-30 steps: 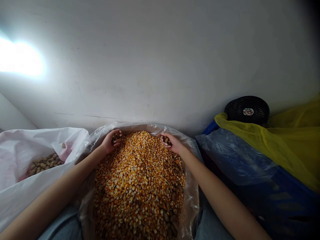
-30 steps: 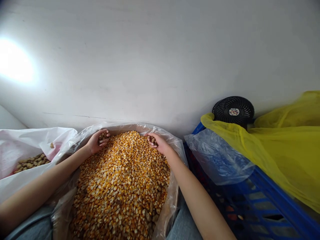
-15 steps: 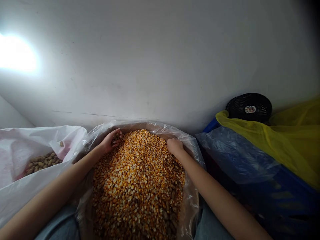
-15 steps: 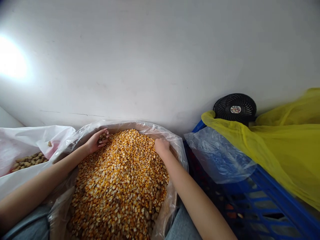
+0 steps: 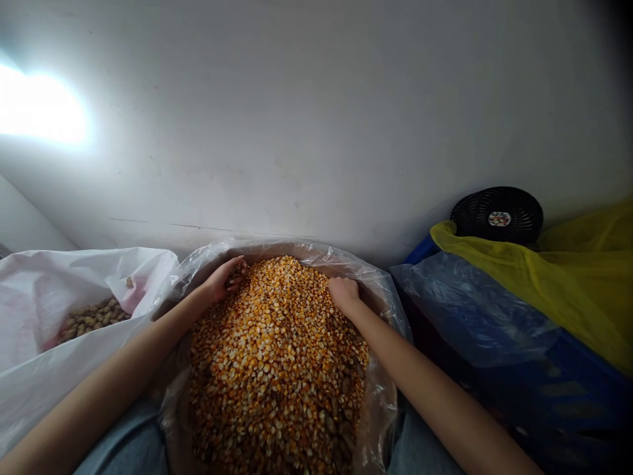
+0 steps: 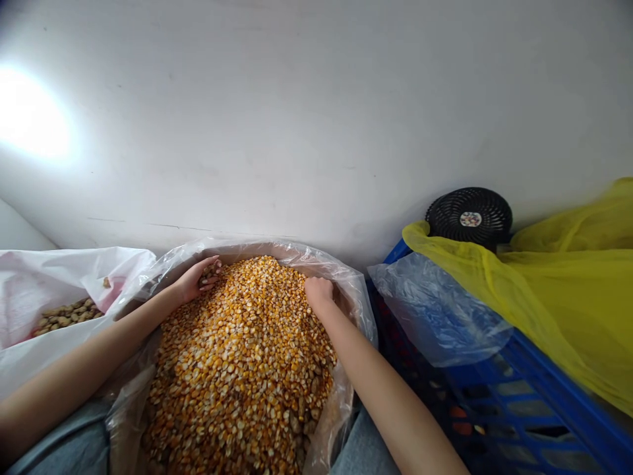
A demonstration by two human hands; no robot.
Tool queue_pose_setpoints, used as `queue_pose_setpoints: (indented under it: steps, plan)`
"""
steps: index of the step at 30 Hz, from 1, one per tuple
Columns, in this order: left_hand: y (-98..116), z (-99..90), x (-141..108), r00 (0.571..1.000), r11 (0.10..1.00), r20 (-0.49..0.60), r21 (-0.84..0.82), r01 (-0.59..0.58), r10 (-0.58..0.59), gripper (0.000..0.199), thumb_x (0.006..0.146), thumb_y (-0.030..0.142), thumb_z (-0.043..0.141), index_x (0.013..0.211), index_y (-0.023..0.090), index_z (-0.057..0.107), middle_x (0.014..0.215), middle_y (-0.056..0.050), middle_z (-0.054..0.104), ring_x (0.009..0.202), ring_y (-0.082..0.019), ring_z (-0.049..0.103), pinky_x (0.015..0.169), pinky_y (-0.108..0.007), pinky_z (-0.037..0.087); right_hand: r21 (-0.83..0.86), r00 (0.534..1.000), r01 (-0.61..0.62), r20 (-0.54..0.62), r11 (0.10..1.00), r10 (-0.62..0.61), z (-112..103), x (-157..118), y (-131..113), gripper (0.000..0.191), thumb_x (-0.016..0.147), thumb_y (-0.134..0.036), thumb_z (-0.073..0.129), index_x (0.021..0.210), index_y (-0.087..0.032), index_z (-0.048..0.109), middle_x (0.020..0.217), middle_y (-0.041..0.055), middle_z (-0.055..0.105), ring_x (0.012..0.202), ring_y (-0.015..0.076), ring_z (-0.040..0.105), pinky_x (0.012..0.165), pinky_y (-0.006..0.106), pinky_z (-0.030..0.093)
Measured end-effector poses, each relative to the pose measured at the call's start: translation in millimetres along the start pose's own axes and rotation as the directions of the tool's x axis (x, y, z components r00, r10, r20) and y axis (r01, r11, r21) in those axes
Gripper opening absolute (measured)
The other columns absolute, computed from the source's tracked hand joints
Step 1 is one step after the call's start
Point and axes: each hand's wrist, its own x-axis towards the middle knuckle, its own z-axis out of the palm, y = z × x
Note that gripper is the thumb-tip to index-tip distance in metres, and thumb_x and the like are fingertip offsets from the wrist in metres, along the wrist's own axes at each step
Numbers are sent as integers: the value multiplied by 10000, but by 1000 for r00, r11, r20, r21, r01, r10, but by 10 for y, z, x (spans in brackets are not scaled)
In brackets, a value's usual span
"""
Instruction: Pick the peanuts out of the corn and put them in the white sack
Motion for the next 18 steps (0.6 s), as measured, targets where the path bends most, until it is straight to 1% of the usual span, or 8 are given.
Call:
queue_pose_setpoints:
  steps: [4,6,8,10,12,14,15,18]
  plan:
    - [61,-27,-20,995,977,-23,193,-90,97,255,695,398,513,661,147,483,527,36,407,326,-22,244,277,-164,131,88,998,-33,-41,996,36,11,56,91,266,732,-317,501,847,-114,629,882,164,623,811,262,586,619,316,421]
    - [91,-39,-27,984,948,-29,277,-159,173,273,702,417,497,649,149,483,519,37,396,329,-25,244,275,-163,130,243,999,-20,-44,970,31,26,95,118,267,689,-382,539,741,-136,626,773,115,630,729,226,584,573,278,398]
    - [103,-47,-28,971,920,-24,329,-215,236,289,714,433,474,637,155,475,499,44,376,327,-28,238,276,-165,138,473,1000,22,-30,881,-8,23,114,122,280,660,-413,557,631,-136,591,609,59,584,598,170,547,515,242,358]
    - [95,-47,-22,964,891,-21,390,-235,263,301,723,443,456,619,161,465,456,57,337,317,-33,225,278,-170,141,741,995,74,-8,667,-102,-16,100,101,300,660,-435,543,604,-141,541,518,1,494,482,106,458,451,211,306]
    - [77,-43,-13,960,862,-30,449,-236,278,305,724,445,452,603,164,458,420,66,303,309,-37,213,283,-175,141,949,978,64,2,310,-209,-89,60,63,287,663,-436,532,630,-154,489,509,-39,419,425,64,361,398,183,249]
    - [60,-37,-4,957,840,-37,489,-235,289,303,720,442,454,599,165,461,410,69,298,311,-40,214,292,-179,143,999,958,-16,6,-33,-286,-176,15,24,247,668,-397,523,648,-166,438,513,-61,359,401,46,286,367,163,197]
    - [54,-35,0,954,832,-39,502,-237,296,302,718,441,454,599,164,466,413,67,305,315,-41,217,298,-182,145,986,951,-63,13,-155,-309,-216,-4,11,219,673,-366,510,647,-170,415,510,-66,331,394,43,255,357,158,176]
    - [42,-35,8,942,795,-58,556,-244,329,296,713,428,455,601,158,503,432,53,350,333,-50,248,321,-190,168,930,936,-164,42,-327,-350,-299,-40,4,143,699,-297,416,636,-176,372,508,-59,299,391,54,220,342,151,140]
